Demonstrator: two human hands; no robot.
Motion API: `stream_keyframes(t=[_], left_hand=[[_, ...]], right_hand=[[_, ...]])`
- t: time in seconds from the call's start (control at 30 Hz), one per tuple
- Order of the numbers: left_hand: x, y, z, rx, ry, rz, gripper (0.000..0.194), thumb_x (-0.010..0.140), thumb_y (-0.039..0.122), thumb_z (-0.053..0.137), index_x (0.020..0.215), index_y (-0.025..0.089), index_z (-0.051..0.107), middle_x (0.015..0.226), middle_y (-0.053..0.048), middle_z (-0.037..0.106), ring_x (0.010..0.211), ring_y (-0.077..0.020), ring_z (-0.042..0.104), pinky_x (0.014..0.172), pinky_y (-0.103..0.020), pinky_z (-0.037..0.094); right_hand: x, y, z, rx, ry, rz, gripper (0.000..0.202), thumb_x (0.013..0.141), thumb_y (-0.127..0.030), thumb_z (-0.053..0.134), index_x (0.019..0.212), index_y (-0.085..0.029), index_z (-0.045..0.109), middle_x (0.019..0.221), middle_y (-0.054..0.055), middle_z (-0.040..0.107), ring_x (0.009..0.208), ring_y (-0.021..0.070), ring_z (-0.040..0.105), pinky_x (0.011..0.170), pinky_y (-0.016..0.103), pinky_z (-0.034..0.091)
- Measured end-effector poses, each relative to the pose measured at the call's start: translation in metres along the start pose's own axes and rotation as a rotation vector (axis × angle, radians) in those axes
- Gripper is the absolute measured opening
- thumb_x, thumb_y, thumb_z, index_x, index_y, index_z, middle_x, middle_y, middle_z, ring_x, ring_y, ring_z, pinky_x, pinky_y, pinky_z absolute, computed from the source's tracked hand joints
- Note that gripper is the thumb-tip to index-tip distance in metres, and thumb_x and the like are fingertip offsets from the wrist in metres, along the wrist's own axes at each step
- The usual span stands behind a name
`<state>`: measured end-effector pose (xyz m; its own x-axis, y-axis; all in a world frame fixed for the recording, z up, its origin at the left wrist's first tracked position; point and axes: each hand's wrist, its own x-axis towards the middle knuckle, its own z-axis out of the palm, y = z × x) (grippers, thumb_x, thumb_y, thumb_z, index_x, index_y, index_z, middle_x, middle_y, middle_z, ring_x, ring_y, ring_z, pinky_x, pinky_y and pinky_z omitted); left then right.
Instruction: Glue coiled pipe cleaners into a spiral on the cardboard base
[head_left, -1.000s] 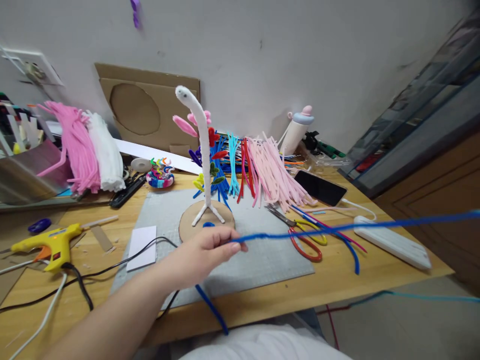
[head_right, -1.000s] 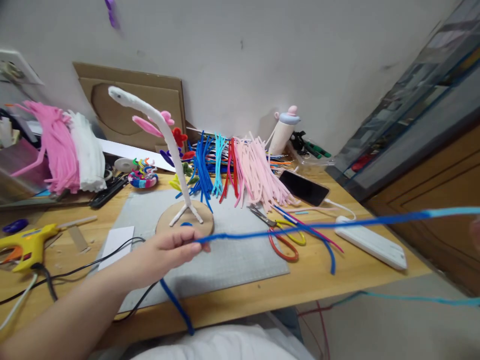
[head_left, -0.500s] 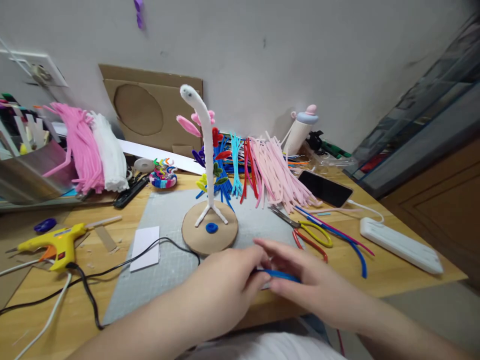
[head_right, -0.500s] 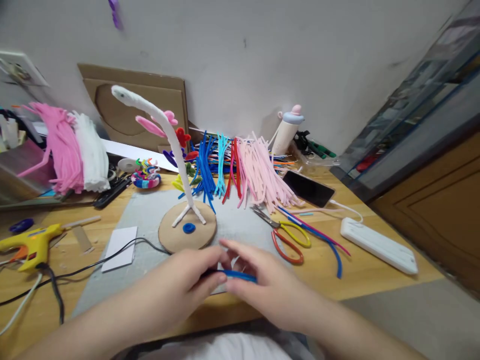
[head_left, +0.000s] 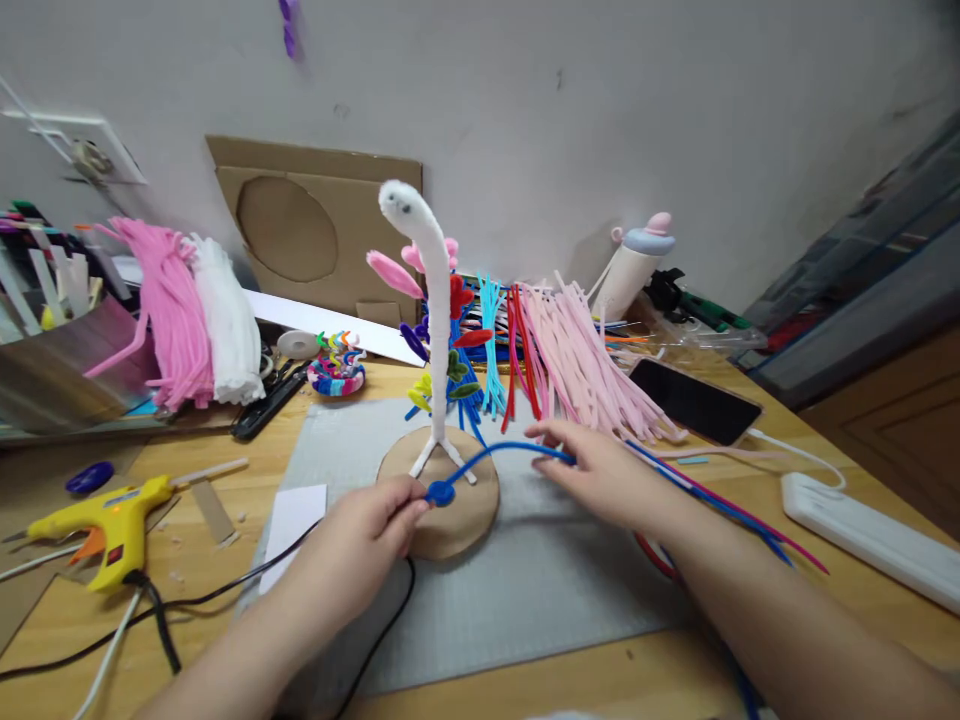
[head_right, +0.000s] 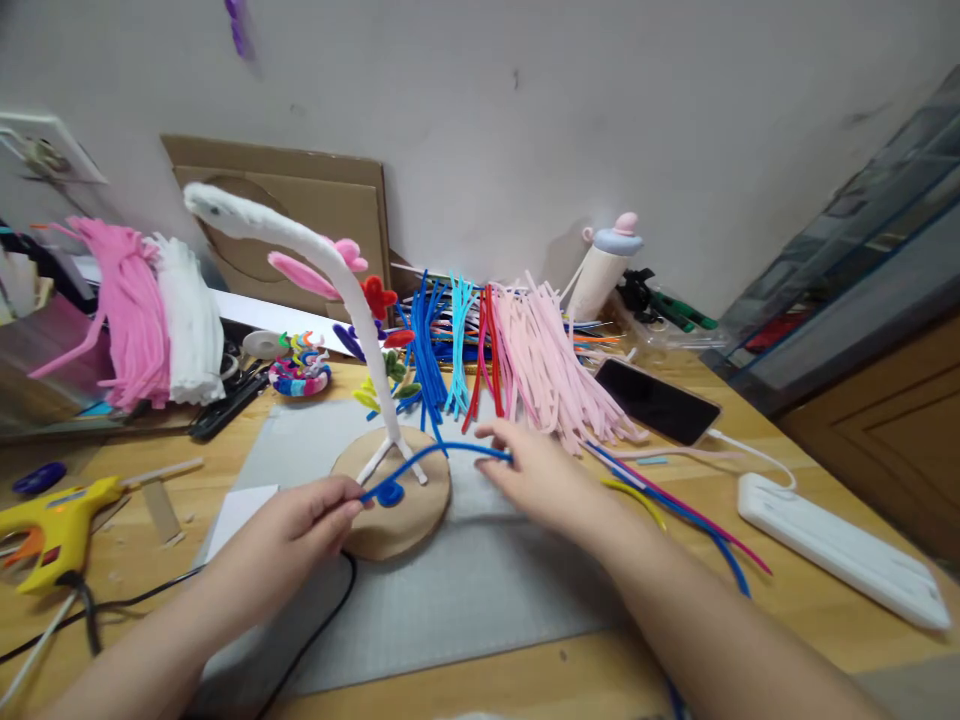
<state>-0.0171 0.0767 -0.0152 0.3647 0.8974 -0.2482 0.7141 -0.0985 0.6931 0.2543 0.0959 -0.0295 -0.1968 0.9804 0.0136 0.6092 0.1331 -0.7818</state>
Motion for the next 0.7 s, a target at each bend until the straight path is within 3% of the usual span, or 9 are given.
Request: stream_keyframes(t=[0.1,0.2,0.4,0.53,0.63,0.7], left_hand=[[0.001,0.0,0.016,0.066,-0.058,-0.016,0.026,0.089,0.034,0.04,0.07,0.022,0.053,0.063,0.002,0.06,0.064,-0.0164,0.056,0.058,-0.025,0.034],[0.0,-0.002,0.023,0.097,-0.089,-0.036,0.024,0.089,0.032,0.041,0.072,0.022,0.053,0.065,0.001,0.063,0.064,-0.0174,0.058,0.058,-0.025,0.034],[-0.005,-0.011,0.028,0.162,-0.101,0.019,0.027,0.092,0.038,0.04,0.08,0.023,0.06,0.075,-0.002,0.069,0.07,-0.0182,0.063,0.059,-0.025,0.035],[-0.005,-0.01,0.026,0.156,-0.086,0.058,0.036,0.095,0.039,0.03,0.077,0.023,0.057,0.071,-0.001,0.066,0.066,-0.0172,0.061,0.06,-0.026,0.036],[-0.006,-0.018,0.003,0.096,0.116,-0.024,0.037,0.095,0.042,0.025,0.077,0.023,0.052,0.073,-0.001,0.063,0.069,-0.0174,0.059,0.065,-0.027,0.039],[-0.012,-0.037,-0.027,0.075,0.431,-0.168,0.029,0.092,0.044,0.03,0.092,0.024,0.051,0.085,-0.001,0.064,0.076,-0.0192,0.059,0.068,-0.028,0.041]], right_hand=[[-0.009,-0.024,0.03,0.073,-0.162,-0.096,0.043,0.078,-0.022,0.063,0.121,-0.025,0.058,0.108,0.006,0.063,0.073,0.016,0.056,0.069,0.029,0.045],[-0.015,-0.038,0.053,0.124,-0.311,-0.177,0.028,0.084,-0.021,0.057,0.11,-0.025,0.064,0.099,0.004,0.066,0.08,0.0167,0.058,0.073,0.027,0.045],[-0.01,-0.033,0.062,-0.022,-0.377,-0.184,0.011,0.086,-0.021,0.055,0.09,-0.021,0.065,0.087,0.002,0.067,0.078,0.0169,0.059,0.068,0.025,0.041],[-0.008,-0.025,0.07,0.12,-0.373,-0.185,0.014,0.089,-0.023,0.05,0.083,-0.02,0.062,0.076,0.0,0.063,0.071,0.0145,0.056,0.065,0.024,0.039],[-0.004,-0.016,0.077,0.377,-0.273,-0.088,0.015,0.088,-0.028,0.051,0.081,-0.019,0.06,0.071,-0.001,0.058,0.066,0.0129,0.053,0.061,0.024,0.038],[0.0,-0.008,0.08,0.571,-0.216,0.061,0.02,0.087,-0.037,0.053,0.08,-0.018,0.057,0.061,-0.003,0.052,0.053,0.0101,0.046,0.051,0.022,0.034]])
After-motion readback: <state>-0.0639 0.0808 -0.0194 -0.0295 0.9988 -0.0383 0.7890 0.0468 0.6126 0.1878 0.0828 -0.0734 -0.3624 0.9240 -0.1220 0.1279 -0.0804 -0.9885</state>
